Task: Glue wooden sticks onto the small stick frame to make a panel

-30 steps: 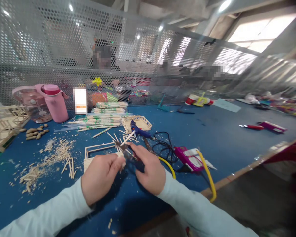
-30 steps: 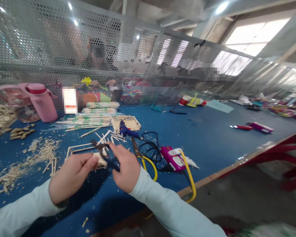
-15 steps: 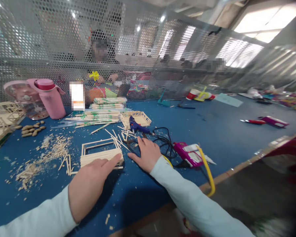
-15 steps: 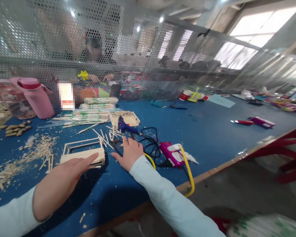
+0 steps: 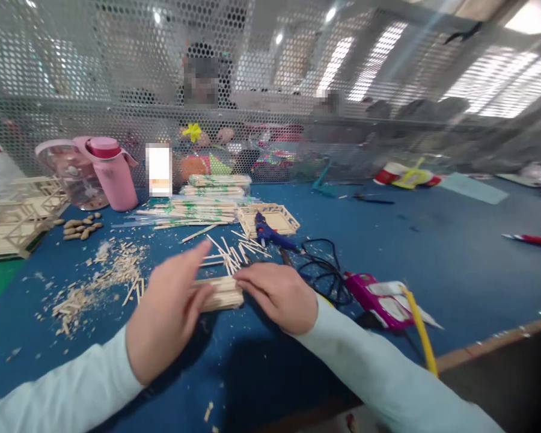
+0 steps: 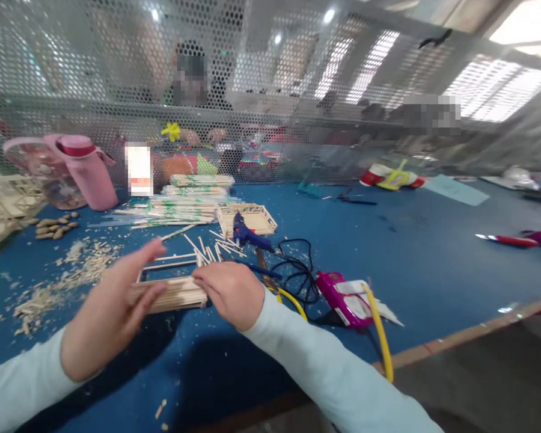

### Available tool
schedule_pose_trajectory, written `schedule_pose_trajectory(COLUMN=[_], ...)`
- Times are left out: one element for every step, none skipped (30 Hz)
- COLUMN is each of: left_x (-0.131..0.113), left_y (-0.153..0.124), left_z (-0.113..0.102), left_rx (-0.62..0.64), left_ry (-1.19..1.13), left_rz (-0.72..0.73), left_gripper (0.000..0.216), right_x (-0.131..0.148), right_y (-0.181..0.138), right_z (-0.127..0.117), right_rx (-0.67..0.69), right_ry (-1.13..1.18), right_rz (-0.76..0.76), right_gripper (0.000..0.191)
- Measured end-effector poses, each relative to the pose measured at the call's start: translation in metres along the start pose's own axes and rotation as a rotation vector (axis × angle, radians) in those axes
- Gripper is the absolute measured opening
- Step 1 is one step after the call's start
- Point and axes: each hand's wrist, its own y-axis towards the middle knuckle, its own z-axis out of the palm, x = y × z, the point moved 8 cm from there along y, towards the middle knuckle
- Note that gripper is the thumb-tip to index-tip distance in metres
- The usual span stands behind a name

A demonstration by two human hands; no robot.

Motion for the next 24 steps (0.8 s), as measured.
schedule_pose_trajectory(left_x=[0.014, 0.032, 0.053, 0.073, 0.092, 0.107, 0.118, 0.125, 0.129, 0.129, 0.129, 0.127, 0.125, 0.123, 0.122, 0.121, 0.12, 0.12, 0.121, 0.121, 0.122, 0.121, 0.121, 0.121], left_y=[0.0, -0.002, -0.007, -0.014, -0.022, -0.029, -0.037, -0.043, -0.049, -0.052, -0.054, -0.055, -0.054, -0.053, -0.052, -0.052, -0.052, -0.052, -0.053, -0.054, -0.055, -0.056, -0.056, -0.056], left_z=[-0.014, -0.026, -0.033, -0.035, -0.029, -0.019, -0.007, 0.005, 0.017, 0.025, 0.031, 0.035, 0.038, 0.039, 0.04, 0.041, 0.042, 0.043, 0.043, 0.044, 0.045, 0.046, 0.047, 0.047], left_rx=[-0.104, -0.191, -0.258, -0.297, -0.285, -0.254, -0.205, -0.15, -0.1, -0.06, -0.035, -0.019, -0.011, -0.003, 0.01, 0.026, 0.043, 0.057, 0.068, 0.079, 0.089, 0.098, 0.104, 0.103], left_ry=[0.001, -0.033, -0.106, -0.204, -0.312, -0.427, -0.534, -0.623, -0.697, -0.756, -0.803, -0.843, -0.878, -0.91, -0.936, -0.953, -0.965, -0.972, -0.974, -0.973, -0.972, -0.973, -0.973, -0.976], left_rz=[-0.086, -0.2, -0.326, -0.459, -0.584, -0.691, -0.781, -0.853, -0.904, -0.936, -0.952, -0.958, -0.956, -0.952, -0.951, -0.952, -0.953, -0.954, -0.954, -0.957, -0.961, -0.968, -0.978, -0.992], left_gripper=[0.045, 0.045, 0.044, 0.042, 0.041, 0.042, 0.044, 0.047, 0.051, 0.054, 0.056, 0.057, 0.057, 0.056, 0.055, 0.054, 0.052, 0.051, 0.05, 0.049, 0.049, 0.049, 0.05, 0.051], right_x=[-0.009, -0.018, -0.026, -0.033, -0.038, -0.042, -0.045, -0.046, -0.047, -0.047, -0.048, -0.048, -0.049, -0.049, -0.05, -0.051, -0.051, -0.052, -0.052, -0.051, -0.051, -0.05, -0.05, -0.049], right_y=[0.002, 0.003, 0.003, 0.002, 0.001, 0.0, -0.001, -0.001, -0.001, -0.001, 0.0, 0.001, 0.001, 0.002, 0.002, 0.002, 0.002, 0.002, 0.002, 0.002, 0.003, 0.004, 0.004, 0.005], right_z=[0.002, 0.005, 0.009, 0.013, 0.017, 0.022, 0.026, 0.03, 0.033, 0.036, 0.038, 0.041, 0.043, 0.044, 0.046, 0.047, 0.048, 0.049, 0.049, 0.049, 0.049, 0.049, 0.049, 0.049], right_rx=[-0.017, -0.03, -0.032, -0.025, -0.012, 0.004, 0.018, 0.03, 0.043, 0.056, 0.067, 0.077, 0.086, 0.096, 0.104, 0.112, 0.119, 0.124, 0.125, 0.126, 0.127, 0.127, 0.129, 0.134], right_ry=[0.026, 0.059, 0.095, 0.129, 0.161, 0.188, 0.21, 0.228, 0.243, 0.254, 0.263, 0.27, 0.276, 0.28, 0.282, 0.282, 0.282, 0.283, 0.287, 0.293, 0.298, 0.302, 0.302, 0.298], right_rz=[0.026, 0.058, 0.089, 0.117, 0.141, 0.163, 0.183, 0.199, 0.214, 0.228, 0.242, 0.255, 0.269, 0.282, 0.295, 0.306, 0.315, 0.322, 0.325, 0.326, 0.324, 0.321, 0.318, 0.312], right_gripper=[0.02, 0.018, 0.016, 0.015, 0.014, 0.014, 0.015, 0.015, 0.015, 0.016, 0.016, 0.016, 0.017, 0.017, 0.017, 0.017, 0.017, 0.018, 0.018, 0.018, 0.019, 0.019, 0.019, 0.02])
